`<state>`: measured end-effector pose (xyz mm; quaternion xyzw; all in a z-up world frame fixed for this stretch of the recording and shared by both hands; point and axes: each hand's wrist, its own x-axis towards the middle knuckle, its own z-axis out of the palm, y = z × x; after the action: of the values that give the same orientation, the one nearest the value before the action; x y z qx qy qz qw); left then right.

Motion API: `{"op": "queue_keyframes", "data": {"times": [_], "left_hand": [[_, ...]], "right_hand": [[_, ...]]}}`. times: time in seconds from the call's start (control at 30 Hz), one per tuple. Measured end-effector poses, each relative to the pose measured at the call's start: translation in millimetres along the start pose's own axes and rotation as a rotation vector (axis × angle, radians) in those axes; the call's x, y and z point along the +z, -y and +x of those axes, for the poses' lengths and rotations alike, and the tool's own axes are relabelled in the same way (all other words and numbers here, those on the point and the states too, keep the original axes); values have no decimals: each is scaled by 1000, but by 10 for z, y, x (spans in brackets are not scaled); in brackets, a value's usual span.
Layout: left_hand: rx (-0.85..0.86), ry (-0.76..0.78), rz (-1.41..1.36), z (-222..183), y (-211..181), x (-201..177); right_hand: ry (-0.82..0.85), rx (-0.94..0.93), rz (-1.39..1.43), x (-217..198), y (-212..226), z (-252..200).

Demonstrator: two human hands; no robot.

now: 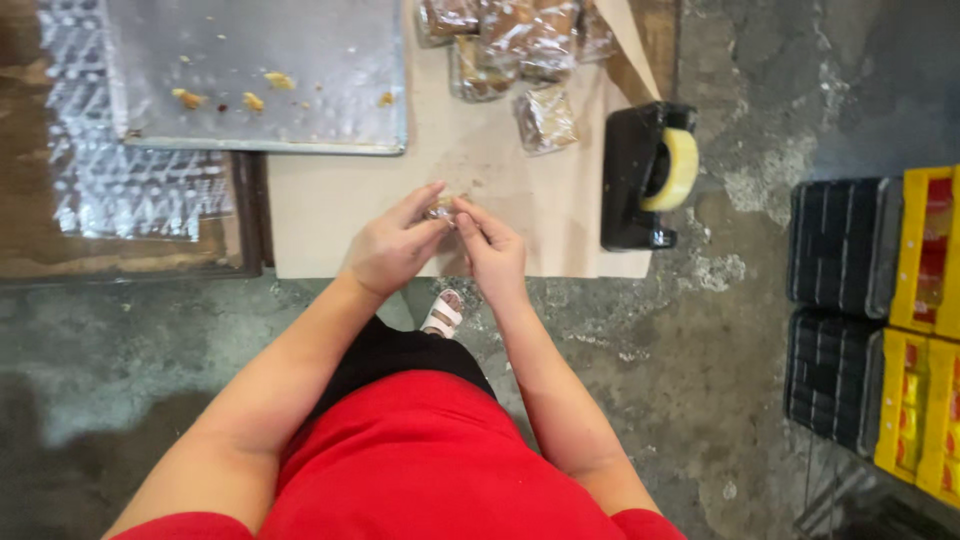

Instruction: The person takes cake slices from a metal tray, places them on plastic wrap, and folds the wrap around them. They then use a tape dispenser to seal the plastic packages.

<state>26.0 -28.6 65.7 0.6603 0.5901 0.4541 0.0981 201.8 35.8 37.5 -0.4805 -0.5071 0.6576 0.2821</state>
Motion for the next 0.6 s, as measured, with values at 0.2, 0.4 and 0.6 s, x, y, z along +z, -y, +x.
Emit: {"op": "queue_keyframes", "data": {"times": [0.2,0.4,0.6], "left_hand": [[-82,24,-39,25,-37,-86],[-355,291,-157,37,202,21],[-941,178,-884,-278,535,577]], "right_hand": [[-68,-173,-196,125,-163,34],[-228,-397,-723,113,-282,233],[62,-174,-507,118,46,531]]}}
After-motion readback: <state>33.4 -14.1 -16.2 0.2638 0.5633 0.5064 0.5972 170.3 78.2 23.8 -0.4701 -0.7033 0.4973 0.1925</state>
